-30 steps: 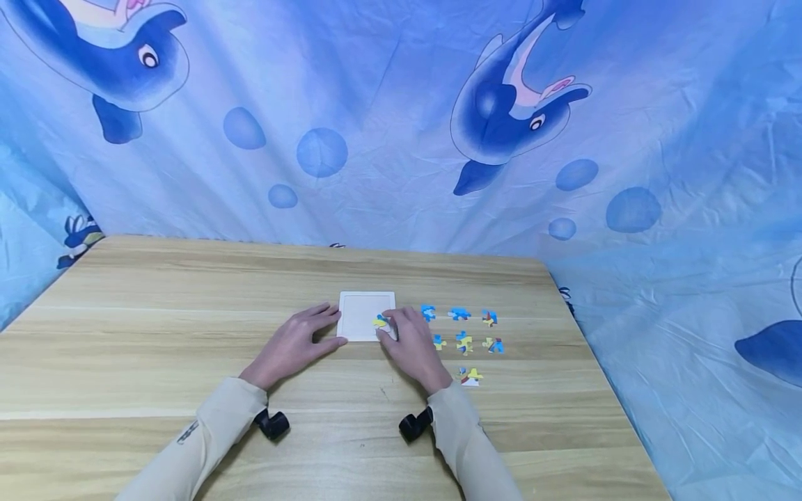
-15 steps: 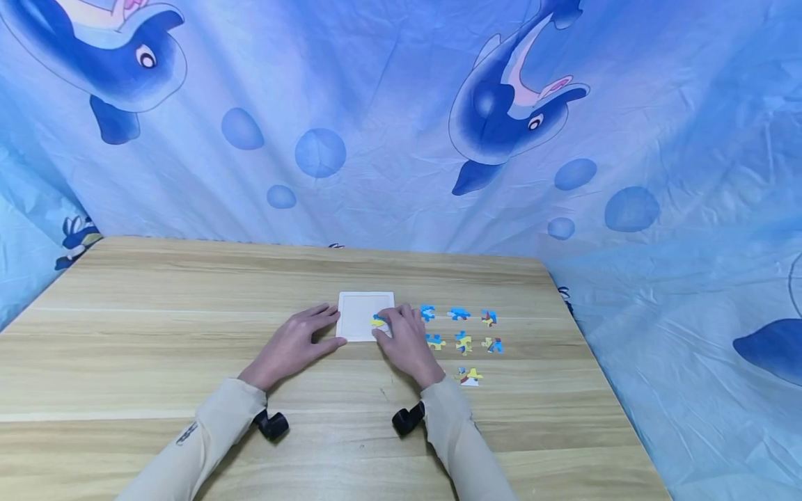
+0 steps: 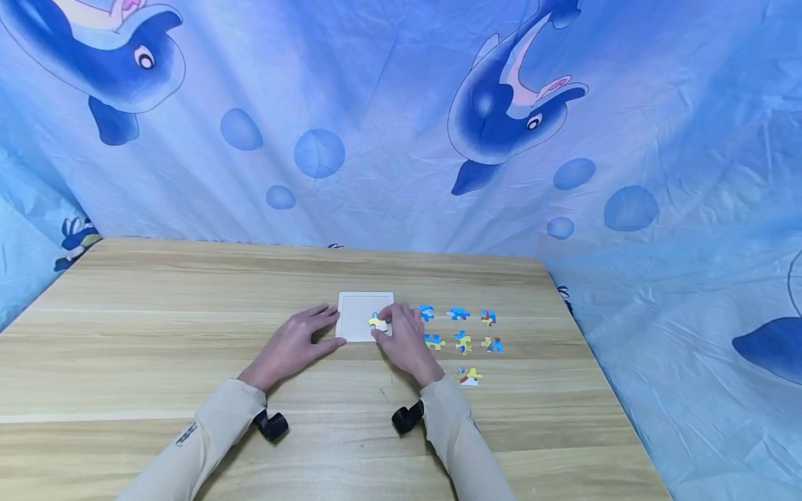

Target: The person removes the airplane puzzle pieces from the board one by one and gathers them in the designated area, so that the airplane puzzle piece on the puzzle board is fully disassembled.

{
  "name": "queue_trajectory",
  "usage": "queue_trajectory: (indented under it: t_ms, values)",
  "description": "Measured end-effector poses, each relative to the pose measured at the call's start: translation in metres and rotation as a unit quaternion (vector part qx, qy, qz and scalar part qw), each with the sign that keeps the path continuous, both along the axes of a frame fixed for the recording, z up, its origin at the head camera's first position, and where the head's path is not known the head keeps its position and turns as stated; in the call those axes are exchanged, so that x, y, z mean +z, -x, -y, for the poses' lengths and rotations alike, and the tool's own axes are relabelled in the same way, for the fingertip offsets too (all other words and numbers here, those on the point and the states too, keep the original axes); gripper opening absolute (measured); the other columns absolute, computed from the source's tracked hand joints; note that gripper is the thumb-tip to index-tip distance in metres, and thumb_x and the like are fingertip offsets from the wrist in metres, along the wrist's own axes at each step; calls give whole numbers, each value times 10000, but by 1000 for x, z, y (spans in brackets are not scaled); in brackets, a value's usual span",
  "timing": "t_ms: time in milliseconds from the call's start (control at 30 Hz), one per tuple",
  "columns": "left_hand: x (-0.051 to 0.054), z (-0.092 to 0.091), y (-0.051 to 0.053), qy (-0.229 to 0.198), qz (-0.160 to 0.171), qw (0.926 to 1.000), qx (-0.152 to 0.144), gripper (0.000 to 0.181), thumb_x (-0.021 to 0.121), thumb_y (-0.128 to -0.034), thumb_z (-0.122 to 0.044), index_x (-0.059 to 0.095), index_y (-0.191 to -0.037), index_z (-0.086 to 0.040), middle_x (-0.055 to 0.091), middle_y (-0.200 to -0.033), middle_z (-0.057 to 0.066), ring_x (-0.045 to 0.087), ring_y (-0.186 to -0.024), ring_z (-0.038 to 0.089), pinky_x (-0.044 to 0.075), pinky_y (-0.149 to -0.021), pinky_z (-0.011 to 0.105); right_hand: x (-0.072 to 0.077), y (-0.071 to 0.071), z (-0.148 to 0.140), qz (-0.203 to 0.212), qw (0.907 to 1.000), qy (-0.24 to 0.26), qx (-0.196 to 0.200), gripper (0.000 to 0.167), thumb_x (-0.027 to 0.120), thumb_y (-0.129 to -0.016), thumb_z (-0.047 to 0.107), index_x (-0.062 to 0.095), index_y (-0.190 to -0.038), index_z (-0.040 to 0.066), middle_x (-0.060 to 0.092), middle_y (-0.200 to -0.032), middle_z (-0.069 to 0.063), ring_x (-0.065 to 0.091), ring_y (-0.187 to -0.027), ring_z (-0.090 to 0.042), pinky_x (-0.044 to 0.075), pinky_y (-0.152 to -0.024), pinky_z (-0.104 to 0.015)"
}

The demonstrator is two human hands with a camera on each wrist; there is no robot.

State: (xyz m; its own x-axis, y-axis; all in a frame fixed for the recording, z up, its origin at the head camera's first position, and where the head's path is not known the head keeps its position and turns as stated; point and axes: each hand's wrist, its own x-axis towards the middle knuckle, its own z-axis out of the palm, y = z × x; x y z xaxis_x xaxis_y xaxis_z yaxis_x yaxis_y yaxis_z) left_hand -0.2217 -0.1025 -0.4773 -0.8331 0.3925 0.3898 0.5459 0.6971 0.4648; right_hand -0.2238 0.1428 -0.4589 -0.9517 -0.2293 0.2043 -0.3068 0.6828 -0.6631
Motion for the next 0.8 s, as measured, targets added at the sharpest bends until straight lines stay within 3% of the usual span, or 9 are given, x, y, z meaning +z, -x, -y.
queue_trajectory:
  t_ms: [267, 433, 800]
  values:
    - [0, 0, -1, 21, -15, 10000, 15, 611, 763, -937, -450, 678, -1355, -13, 626, -1401, 161, 524, -1367, 370, 437, -1105, 552, 0, 0, 1, -14, 9999, 149, 24, 335, 784, -927, 143, 679, -1225, 30, 588, -984, -22, 461, -1014, -249, 399, -869, -400]
    - [-1, 0, 0, 42, -68, 10000, 5, 612, 768, -933, -448, 682, -1348, -6, 633, -1391, 160, 533, -1359, 369, 445, -1100, 544, 1, 0, 1, -127, 9990, 367, 198, 279, 773, -930, 100, 696, -1183, 8, 582, -889, -7, 485, -944, -232, 422, -824, -386]
    - [0, 0, 0, 50, -99, 9999, -16, 615, 769, -932, -447, 681, -1346, -1, 633, -1390, 160, 537, -1355, 367, 446, -1100, 539, 2, 0, 0, -104, 9971, 721, 231, 238, 698, -958, 18, 694, -1194, -12, 618, -919, -38, 554, -916, -219, 481, -842, -386]
